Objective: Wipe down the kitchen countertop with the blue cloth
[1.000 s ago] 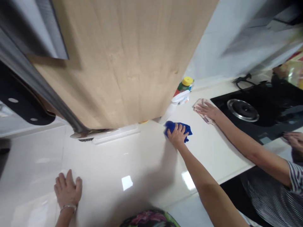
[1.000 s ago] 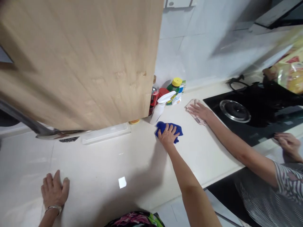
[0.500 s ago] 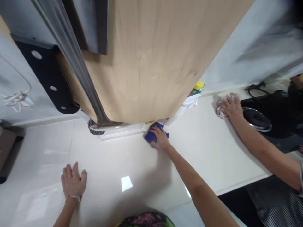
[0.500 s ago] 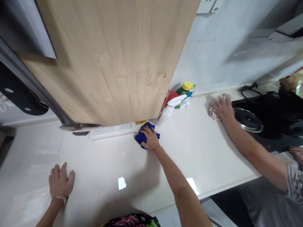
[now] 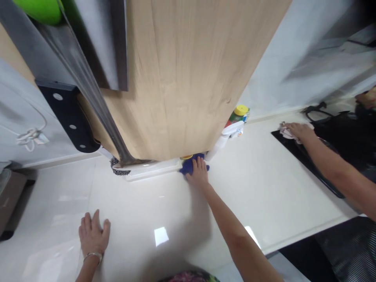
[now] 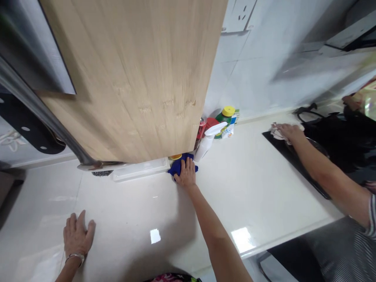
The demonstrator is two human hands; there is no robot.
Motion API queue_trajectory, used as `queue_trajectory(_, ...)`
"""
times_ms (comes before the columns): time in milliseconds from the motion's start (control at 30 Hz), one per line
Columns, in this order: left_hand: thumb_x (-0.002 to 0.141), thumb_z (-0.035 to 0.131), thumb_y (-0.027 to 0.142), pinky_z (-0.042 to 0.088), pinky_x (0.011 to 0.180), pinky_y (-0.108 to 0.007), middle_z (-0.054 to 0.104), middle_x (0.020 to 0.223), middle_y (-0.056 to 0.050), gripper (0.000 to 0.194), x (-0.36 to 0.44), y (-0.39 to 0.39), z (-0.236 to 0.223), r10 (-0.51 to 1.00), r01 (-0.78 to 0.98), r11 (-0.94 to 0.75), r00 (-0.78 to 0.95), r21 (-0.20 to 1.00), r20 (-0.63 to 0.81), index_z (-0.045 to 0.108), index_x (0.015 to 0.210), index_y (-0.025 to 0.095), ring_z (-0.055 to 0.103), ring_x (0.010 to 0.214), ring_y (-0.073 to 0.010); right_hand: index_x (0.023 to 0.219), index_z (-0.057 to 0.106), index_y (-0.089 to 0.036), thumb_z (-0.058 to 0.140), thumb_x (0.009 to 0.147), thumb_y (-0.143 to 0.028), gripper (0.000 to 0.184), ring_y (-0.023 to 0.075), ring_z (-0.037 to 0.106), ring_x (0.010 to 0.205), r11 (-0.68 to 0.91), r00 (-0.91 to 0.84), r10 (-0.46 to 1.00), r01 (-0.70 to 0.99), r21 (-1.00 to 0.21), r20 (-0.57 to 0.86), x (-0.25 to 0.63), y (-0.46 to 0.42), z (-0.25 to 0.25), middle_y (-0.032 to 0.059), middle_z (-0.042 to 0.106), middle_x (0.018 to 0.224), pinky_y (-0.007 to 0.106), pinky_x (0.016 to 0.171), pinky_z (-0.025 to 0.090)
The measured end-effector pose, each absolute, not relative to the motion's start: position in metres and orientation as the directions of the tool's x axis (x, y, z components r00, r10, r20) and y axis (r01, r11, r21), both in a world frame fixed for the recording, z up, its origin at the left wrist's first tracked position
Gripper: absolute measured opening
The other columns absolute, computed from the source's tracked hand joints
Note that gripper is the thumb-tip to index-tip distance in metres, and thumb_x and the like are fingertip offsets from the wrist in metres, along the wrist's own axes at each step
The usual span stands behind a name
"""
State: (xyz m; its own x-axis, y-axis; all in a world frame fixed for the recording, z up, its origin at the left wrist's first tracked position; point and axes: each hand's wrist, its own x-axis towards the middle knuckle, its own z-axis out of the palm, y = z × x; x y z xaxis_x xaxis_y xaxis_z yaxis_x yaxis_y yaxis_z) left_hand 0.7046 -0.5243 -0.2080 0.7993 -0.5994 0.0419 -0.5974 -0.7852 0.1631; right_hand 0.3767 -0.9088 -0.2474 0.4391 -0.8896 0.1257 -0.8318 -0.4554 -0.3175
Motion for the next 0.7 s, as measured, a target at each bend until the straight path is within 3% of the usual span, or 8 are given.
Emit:
queue_trajectory(267,0.095,0.024,0.052,0.017,0.124,-0.055,0.024,0.163,-0.025,0.072,0.703,-0.523,-0.21,-0.597,-0.597,-0.785,0.801,0.166,0.056,0.04,0.15,0.008,0.015,0.154,-0.0369,0.138,0.045,-0.01,0.064,0.07,-0.043,0.078,0.0406,0.027,0.145,-0.466,0.442,-0.884,-0.81,-0.357,0.153,0.376,-0.928,-0.244,0.0221,0.033,0.158,0.056,0.118,0.023)
queue_trajectory(467,0.094,0.029,0.048,0.017,0.124,-0.055,0.024,0.164,-0.023,0.07,0.702,-0.522,-0.21,-0.584,-0.582,-0.795,0.811,0.169,0.045,0.039,0.152,0.009,0.014,0.155,-0.0358,0.138,0.045,-0.008,0.064,0.068,-0.036,0.078,0.0404,0.024,0.147,-0.512,0.494,-0.857,-0.777,-0.365,0.149,0.37,-0.875,-0.24,0.0236,0.033,0.157,0.055,0.119,0.022)
queue_trajectory(700,0.094,0.029,0.046,0.016,0.123,-0.054,0.024,0.163,-0.025,0.069,0.698,-0.523,-0.204,-0.588,-0.584,-0.791,0.808,0.183,0.039,0.04,0.151,0.008,0.014,0.154,-0.0377,0.133,0.05,-0.01,0.064,0.061,-0.031,0.076,0.0383,0.025,0.148,-0.657,0.681,-0.717,-0.587,-0.473,0.151,0.369,-0.797,-0.229,0.0221,0.035,0.157,0.056,0.12,0.022)
